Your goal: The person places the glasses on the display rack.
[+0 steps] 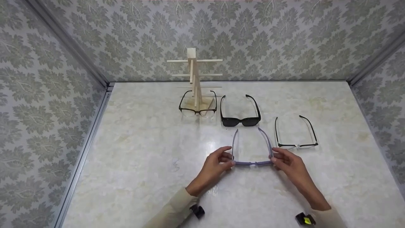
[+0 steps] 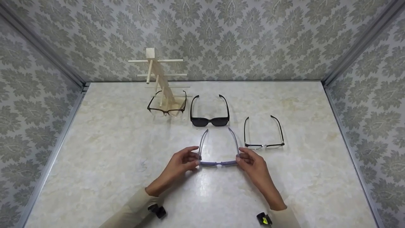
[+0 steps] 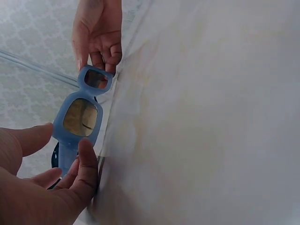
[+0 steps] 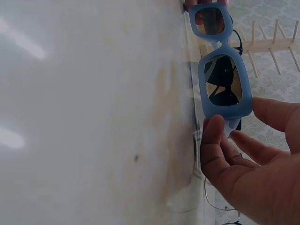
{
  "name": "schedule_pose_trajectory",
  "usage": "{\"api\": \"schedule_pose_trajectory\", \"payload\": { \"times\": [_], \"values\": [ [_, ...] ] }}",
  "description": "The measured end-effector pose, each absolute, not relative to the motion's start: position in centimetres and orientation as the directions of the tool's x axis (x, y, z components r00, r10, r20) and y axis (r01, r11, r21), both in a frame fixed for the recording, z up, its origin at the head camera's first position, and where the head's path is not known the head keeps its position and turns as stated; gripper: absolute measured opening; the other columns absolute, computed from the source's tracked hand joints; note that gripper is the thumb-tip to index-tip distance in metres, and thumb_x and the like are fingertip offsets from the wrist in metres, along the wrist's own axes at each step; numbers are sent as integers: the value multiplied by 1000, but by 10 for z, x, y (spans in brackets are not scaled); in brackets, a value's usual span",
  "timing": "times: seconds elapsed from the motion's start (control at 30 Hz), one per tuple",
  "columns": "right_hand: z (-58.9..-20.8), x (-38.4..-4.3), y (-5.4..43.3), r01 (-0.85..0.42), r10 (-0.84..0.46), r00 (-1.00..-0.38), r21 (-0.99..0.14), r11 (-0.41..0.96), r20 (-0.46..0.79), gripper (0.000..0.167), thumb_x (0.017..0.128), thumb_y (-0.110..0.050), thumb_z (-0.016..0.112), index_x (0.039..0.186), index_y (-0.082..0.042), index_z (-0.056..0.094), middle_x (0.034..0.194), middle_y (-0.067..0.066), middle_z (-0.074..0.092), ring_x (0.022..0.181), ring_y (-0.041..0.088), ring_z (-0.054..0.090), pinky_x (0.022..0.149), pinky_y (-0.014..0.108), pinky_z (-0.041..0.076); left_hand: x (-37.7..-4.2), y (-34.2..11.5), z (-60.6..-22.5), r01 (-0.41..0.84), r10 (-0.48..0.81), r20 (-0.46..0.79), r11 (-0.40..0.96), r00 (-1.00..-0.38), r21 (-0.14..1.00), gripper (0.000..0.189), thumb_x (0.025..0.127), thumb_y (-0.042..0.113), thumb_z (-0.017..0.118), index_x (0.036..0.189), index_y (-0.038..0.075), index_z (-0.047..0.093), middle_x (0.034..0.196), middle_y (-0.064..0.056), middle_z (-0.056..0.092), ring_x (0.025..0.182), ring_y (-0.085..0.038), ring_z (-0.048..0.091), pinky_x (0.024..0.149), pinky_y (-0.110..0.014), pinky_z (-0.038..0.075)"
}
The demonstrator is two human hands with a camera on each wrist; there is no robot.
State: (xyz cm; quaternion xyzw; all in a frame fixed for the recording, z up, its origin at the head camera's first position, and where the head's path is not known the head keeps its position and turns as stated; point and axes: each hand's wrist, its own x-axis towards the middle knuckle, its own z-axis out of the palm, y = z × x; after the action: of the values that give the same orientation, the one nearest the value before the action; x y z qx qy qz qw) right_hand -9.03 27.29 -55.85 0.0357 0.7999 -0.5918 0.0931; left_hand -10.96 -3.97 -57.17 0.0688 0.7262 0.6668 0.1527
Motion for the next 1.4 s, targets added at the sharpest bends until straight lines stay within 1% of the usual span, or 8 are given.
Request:
{"api": "schedule_pose_trajectory", "payload": {
  "times": [0.2,0.47,0.6,0.7,1.0,1.07,1.23,1.4],
  "values": [
    [-554,-84,268,168,-37,-982,-944,285,-186,50,106,-14,77,151,1,63,125,21,72,104,14,73,87,26,65,-104,-43,-569,-127,297,-143,73,-944,989,55,100,3,79,151,-3,60,119,-17,74,100,-21,75,80,-37,68],
    [-545,-80,262,126,-64,-987,-949,289,-150,50,106,-14,77,151,0,63,127,22,71,108,14,73,89,27,65,-100,-50,-563,-106,279,-113,40,-953,994,54,100,4,78,151,-5,60,123,-24,73,102,-24,74,80,-34,67],
    [-541,-81,258,120,-73,-986,-948,295,-147,50,106,-15,77,151,0,63,129,22,71,110,13,72,89,26,65,-98,-53,-560,-105,275,-109,27,-955,994,53,101,5,78,149,-6,61,125,-29,71,100,-29,76,80,-37,68],
    [-538,-81,256,113,-78,-987,-947,300,-142,50,106,-16,77,151,0,63,129,22,72,111,12,71,89,25,65,-97,-56,-557,-102,272,-108,36,-956,994,52,101,6,78,149,-6,61,126,-31,70,100,-35,77,80,-40,69],
    [-534,-84,243,82,-96,-989,-958,276,-112,48,105,-10,77,150,3,63,128,23,73,110,12,71,88,28,65,-98,-69,-548,-106,262,-123,78,-957,991,54,102,10,79,150,-6,60,127,-29,71,103,-43,77,85,-52,68],
    [-533,-86,240,80,-94,-990,-960,267,-109,48,105,-8,77,150,3,63,128,23,73,110,12,71,88,27,65,-100,-72,-545,-97,259,-114,75,-959,992,54,102,9,79,150,-6,60,127,-30,71,102,-39,77,84,-48,68],
    [-529,-90,233,76,-88,-991,-970,233,-99,47,103,-6,78,148,3,65,127,25,73,111,14,72,87,28,66,-103,-79,-539,-72,254,-87,67,-963,995,52,102,8,78,148,-8,61,127,-31,71,100,-23,76,82,-36,68],
    [-523,-94,228,63,-96,-992,-975,215,-85,47,103,-6,79,147,2,65,128,25,72,112,16,71,89,28,65,-107,-85,-530,-52,243,-69,77,-968,996,51,102,8,78,147,-7,63,126,-30,71,99,-22,75,82,-36,68]
  ]
}}
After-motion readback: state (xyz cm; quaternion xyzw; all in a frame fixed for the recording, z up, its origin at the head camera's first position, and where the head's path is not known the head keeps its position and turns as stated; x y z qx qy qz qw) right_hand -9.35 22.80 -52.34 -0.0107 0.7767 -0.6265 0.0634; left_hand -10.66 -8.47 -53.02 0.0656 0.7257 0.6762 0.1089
